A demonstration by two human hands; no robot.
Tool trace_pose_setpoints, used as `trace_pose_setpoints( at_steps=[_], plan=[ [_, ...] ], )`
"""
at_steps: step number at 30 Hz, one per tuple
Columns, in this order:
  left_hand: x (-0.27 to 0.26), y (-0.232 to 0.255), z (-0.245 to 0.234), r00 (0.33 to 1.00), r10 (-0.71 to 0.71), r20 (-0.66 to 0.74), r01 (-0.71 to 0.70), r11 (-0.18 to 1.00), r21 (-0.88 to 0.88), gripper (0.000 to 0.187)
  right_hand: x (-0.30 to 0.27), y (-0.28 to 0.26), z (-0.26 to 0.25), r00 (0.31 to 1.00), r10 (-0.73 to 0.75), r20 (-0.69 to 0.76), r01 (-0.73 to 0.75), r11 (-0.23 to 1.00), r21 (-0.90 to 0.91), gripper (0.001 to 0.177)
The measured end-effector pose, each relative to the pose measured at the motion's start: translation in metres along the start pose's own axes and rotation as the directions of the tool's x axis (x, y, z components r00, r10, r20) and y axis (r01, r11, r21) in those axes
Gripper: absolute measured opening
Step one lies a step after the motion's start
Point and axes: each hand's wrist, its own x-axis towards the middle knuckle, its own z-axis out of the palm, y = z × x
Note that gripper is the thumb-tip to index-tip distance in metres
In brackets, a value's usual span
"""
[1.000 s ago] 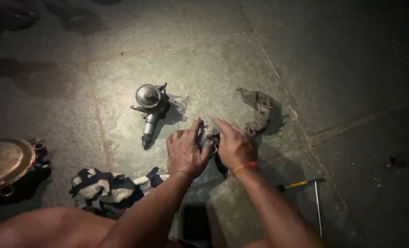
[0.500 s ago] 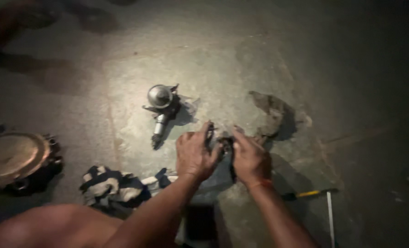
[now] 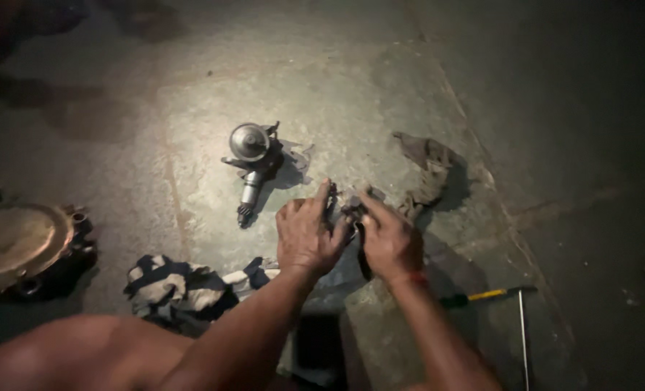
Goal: The person wipes and cleans mechanical metal components using a cloth and then lays them out on the floor.
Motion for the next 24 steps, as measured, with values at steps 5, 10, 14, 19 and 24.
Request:
trace_pose_setpoints(
  at_steps=[5, 10, 14, 19, 24],
  plan=[
    [0.003, 0.003, -0.005, 0.997, -0.040, 0.059, 0.042, 0.999, -0.034, 0.079, 0.026, 0.009, 0.010, 0.998, -0.056, -0.002, 0.056, 0.998, -0.040, 0.034],
    [0.002, 0.002, -0.007, 1.000, 0.006, 0.009, -0.006, 1.000, -0.019, 0.078, 0.001, 0.023, -0.006, 0.995, -0.093, 0.021, 0.093, 0.995, 0.019, 0.041],
    [-0.001, 0.002, -0.005, 1.000, 0.013, 0.027, -0.012, 0.999, -0.033, 0.078, 0.004, 0.024, -0.008, 0.999, 0.031, -0.026, -0.030, 0.999, 0.025, 0.040],
    [0.004, 0.004, -0.006, 0.999, 0.009, 0.034, -0.008, 1.000, -0.019, 0.077, 0.024, 0.021, -0.005, 0.995, -0.100, 0.020, 0.101, 0.994, -0.052, 0.021],
    [0.001, 0.001, -0.008, 0.999, 0.009, 0.042, -0.009, 1.000, -0.015, 0.077, 0.029, 0.018, 0.003, 0.974, -0.213, -0.072, 0.202, 0.970, -0.139, 0.015]
  ],
)
